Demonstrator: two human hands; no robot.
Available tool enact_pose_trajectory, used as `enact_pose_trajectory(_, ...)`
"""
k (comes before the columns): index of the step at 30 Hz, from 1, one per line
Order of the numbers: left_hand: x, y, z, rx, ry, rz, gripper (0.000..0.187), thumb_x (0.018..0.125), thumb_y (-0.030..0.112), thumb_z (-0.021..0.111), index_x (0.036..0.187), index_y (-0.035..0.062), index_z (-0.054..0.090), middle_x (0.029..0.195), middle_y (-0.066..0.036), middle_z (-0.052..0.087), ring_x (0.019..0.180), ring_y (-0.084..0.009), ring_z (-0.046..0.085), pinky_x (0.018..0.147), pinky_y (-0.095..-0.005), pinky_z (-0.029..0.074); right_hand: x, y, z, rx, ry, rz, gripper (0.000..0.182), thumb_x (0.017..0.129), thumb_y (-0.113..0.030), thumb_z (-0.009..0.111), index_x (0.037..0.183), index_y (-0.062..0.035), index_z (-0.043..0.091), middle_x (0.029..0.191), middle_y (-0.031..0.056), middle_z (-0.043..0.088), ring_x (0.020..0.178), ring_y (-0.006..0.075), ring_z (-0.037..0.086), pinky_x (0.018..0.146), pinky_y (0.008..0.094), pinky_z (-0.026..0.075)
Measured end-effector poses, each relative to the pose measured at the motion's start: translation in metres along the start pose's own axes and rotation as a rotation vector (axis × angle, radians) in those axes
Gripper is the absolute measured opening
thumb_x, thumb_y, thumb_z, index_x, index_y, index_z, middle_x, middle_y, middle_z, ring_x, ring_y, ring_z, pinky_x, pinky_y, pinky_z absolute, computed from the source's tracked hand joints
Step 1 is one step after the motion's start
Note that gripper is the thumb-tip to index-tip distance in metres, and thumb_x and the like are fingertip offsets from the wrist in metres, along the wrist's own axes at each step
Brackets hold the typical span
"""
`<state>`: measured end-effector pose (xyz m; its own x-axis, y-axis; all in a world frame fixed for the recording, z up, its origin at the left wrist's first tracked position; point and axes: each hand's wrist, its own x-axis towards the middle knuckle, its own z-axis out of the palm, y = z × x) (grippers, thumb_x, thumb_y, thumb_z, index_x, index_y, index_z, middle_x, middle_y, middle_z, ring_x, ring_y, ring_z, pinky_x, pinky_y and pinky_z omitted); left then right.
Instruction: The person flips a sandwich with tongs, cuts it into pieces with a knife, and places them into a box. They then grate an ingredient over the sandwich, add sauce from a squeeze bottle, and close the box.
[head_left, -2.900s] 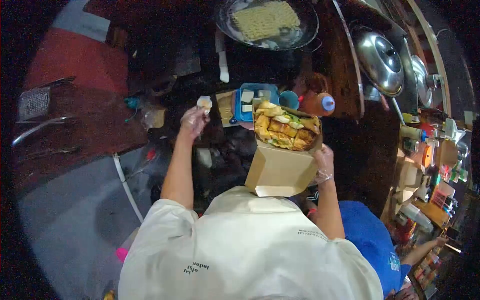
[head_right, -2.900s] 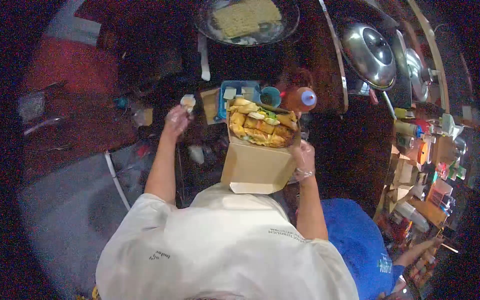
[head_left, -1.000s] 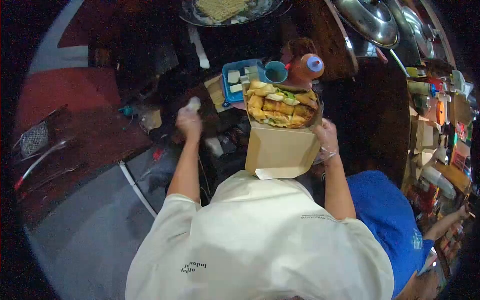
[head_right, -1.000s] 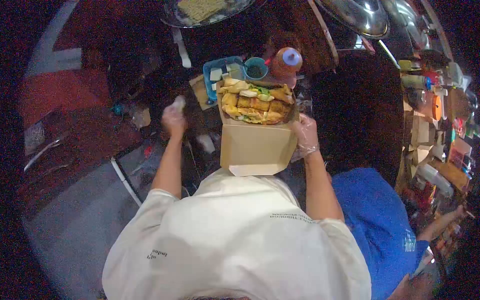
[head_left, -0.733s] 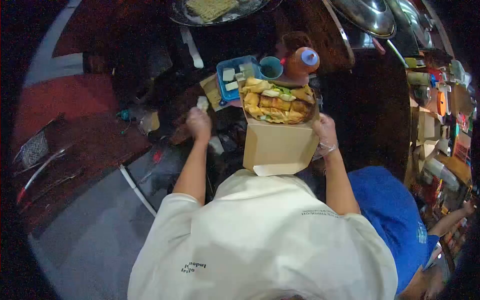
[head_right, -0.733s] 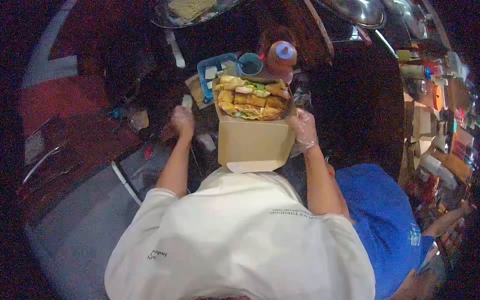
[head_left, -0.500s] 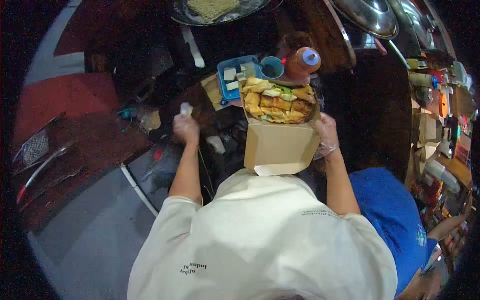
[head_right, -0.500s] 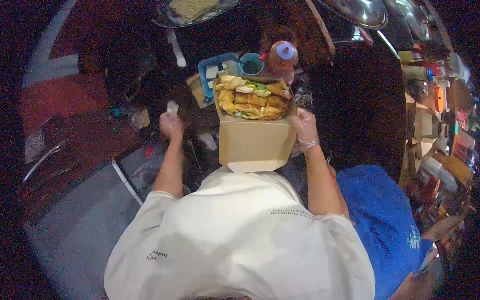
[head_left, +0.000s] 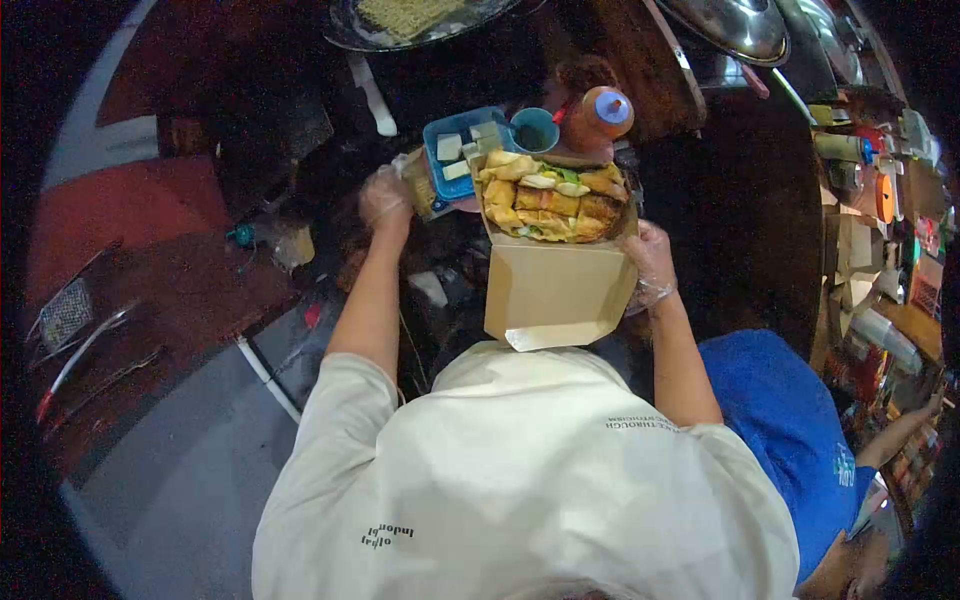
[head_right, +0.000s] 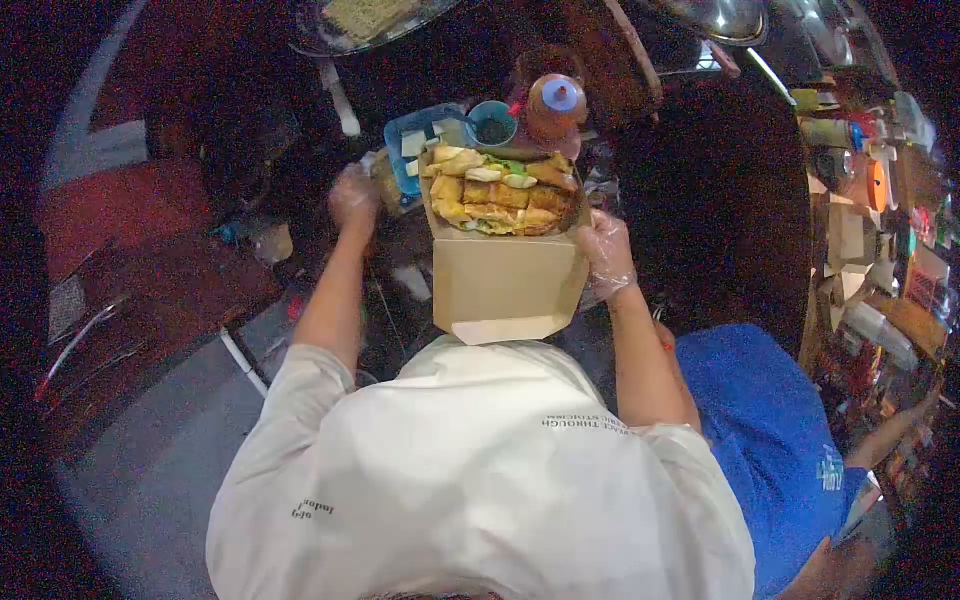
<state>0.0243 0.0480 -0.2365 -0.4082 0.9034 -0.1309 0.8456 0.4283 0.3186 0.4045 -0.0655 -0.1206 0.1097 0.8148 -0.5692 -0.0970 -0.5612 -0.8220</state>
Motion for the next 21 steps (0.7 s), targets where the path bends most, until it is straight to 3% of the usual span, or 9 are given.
enact_pose_trajectory(3,0.003,-0.002,0.017,0.037,-0.037,0.156,0.034,0.090,0.030,0.048,0.089,0.0027,0.068,0.095,-0.020,0.067,0.086,-0.0387,0.066,0.073,-0.0471,0.051,0.005,0.017,-0.010,0.031,-0.026,-0.009,0.011,0.077,-0.008,0.056,0.083,-0.0003,0.062,0.077,-0.0030,0.058,0.066,0.0055,0.050,0.059,0.0243,0.044)
enact_pose_trajectory(6,-0.008,-0.001,0.023,-0.132,-0.056,-0.043,0.030,0.089,0.026,0.049,0.092,0.0032,0.069,0.098,-0.021,0.067,0.088,-0.0380,0.066,0.074,-0.0473,0.052,0.003,0.007,-0.009,0.014,-0.055,-0.055,0.014,0.078,-0.009,0.056,0.086,0.0005,0.064,0.078,-0.0025,0.059,0.067,0.0058,0.051,0.060,0.0247,0.045)
enact_pose_trajectory(8,-0.013,-0.001,0.013,0.269,-0.152,0.381,0.026,0.087,0.022,0.052,0.095,0.0042,0.069,0.101,-0.020,0.067,0.093,-0.0375,0.065,0.080,-0.0461,0.052,0.001,0.001,-0.008,-0.008,-0.045,-0.054,0.014,0.078,-0.009,0.056,0.086,0.0005,0.064,0.078,-0.0025,0.059,0.067,0.0060,0.051,0.060,0.0248,0.045)
enact_pose_trajectory(12,-0.029,0.022,-0.037,0.223,-0.323,0.201,0.025,0.083,0.019,0.057,0.098,0.0038,0.070,0.100,-0.021,0.067,0.094,-0.0365,0.065,0.082,-0.0451,0.052,0.012,0.017,-0.020,-0.086,-0.079,-0.130,0.014,0.078,-0.008,0.056,0.085,0.0002,0.064,0.077,-0.0026,0.059,0.067,0.0056,0.051,0.060,0.0244,0.044)
enact_pose_trajectory(15,-0.035,0.005,-0.054,0.057,-0.070,0.268,0.027,0.082,0.019,0.061,0.101,0.0022,0.069,0.099,-0.022,0.067,0.096,-0.0355,0.065,0.084,-0.0430,0.052,0.014,0.006,-0.013,-0.046,-0.115,-0.161,0.013,0.077,-0.009,0.056,0.084,-0.0006,0.064,0.076,-0.0034,0.058,0.067,0.0052,0.050,0.059,0.0240,0.043)
enact_pose_trajectory(17,-0.052,0.003,-0.059,-0.103,-0.071,0.071,0.034,0.084,0.024,0.062,0.109,0.0007,0.067,0.099,-0.022,0.067,0.092,-0.0293,0.067,0.082,-0.0379,0.052,0.018,0.006,-0.015,-0.052,-0.149,-0.189,0.012,0.077,-0.009,0.056,0.083,-0.0013,0.064,0.075,-0.0040,0.057,0.066,0.0050,0.049,0.059,0.0239,0.042)
enact_pose_trajectory(18,-0.068,-0.001,-0.060,-0.304,-0.103,0.120,0.041,0.087,0.030,0.061,0.117,0.0023,0.063,0.098,-0.015,0.069,0.087,-0.0220,0.066,0.078,-0.0323,0.051,0.026,0.013,-0.019,-0.094,-0.153,-0.208,0.012,0.079,-0.011,0.057,0.082,-0.0017,0.064,0.077,-0.0037,0.059,0.067,0.0052,0.050,0.060,0.0235,0.044)
enact_pose_trajectory(19,-0.083,0.000,-0.058,-0.306,-0.082,0.102,0.041,0.087,0.030,0.061,0.117,0.0023,0.063,0.098,-0.015,0.069,0.087,-0.0220,0.066,0.078,-0.0323,0.051,0.035,0.018,-0.023,-0.134,-0.157,-0.228,0.012,0.080,-0.012,0.058,0.081,-0.0021,0.064,0.079,-0.0033,0.060,0.068,0.0054,0.052,0.062,0.0232,0.045)
enact_pose_trajectory(21,-0.110,0.018,-0.055,-0.920,-0.334,0.043,0.045,0.090,0.034,0.059,0.123,0.0030,0.060,0.094,-0.007,0.068,0.081,-0.0150,0.061,0.070,-0.0282,0.049,0.050,0.018,-0.028,-0.200,-0.249,-0.355,0.009,0.079,-0.012,0.057,0.076,-0.0039,0.061,0.075,-0.0048,0.057,0.066,0.0051,0.049,0.059,0.0238,0.042)
